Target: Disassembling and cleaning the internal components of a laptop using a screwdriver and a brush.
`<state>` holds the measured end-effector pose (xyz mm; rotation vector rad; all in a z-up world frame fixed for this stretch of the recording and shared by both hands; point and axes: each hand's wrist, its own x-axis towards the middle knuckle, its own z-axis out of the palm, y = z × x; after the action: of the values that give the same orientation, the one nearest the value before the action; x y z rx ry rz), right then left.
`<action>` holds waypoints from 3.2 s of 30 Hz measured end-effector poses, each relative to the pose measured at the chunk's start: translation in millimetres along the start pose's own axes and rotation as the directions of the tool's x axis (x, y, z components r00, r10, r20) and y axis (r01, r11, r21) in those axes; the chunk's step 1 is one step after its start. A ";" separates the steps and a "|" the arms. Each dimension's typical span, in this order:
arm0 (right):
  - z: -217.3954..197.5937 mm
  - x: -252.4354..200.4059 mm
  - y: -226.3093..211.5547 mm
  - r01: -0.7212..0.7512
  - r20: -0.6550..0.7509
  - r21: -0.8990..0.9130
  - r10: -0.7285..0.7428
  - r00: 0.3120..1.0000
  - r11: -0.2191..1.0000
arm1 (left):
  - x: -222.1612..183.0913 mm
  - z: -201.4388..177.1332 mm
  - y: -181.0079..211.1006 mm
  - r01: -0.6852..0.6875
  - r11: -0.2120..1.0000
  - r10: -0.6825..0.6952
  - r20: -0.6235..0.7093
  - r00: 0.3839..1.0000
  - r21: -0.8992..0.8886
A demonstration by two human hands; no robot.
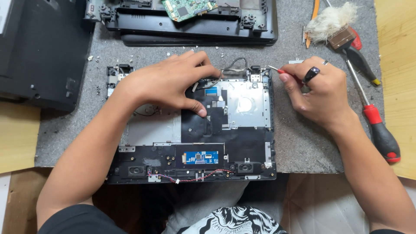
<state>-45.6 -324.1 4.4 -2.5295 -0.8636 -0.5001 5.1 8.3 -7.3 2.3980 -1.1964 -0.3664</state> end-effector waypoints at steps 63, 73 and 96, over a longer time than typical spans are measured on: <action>-39.8 -76.4 -126.9 0.141 0.307 -0.243 -0.062 0.950 0.960 | 0.9 21.7 34.6 -0.261 0.871 0.377 -0.225 0.899 0.415; -45.2 -71.9 -130.0 0.214 0.360 -0.292 -0.100 0.928 0.932 | 3.2 31.0 41.5 -0.309 0.913 0.362 -0.178 0.915 0.266; -44.2 -73.1 -130.9 -0.026 0.159 0.000 0.026 0.987 1.000 | 1.7 32.5 40.8 -0.297 0.906 0.361 -0.183 0.915 0.300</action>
<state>-192.4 -287.5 43.8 -2.6024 -0.8854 -0.2924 -35.6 -23.4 -15.7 2.3057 -1.5872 0.1953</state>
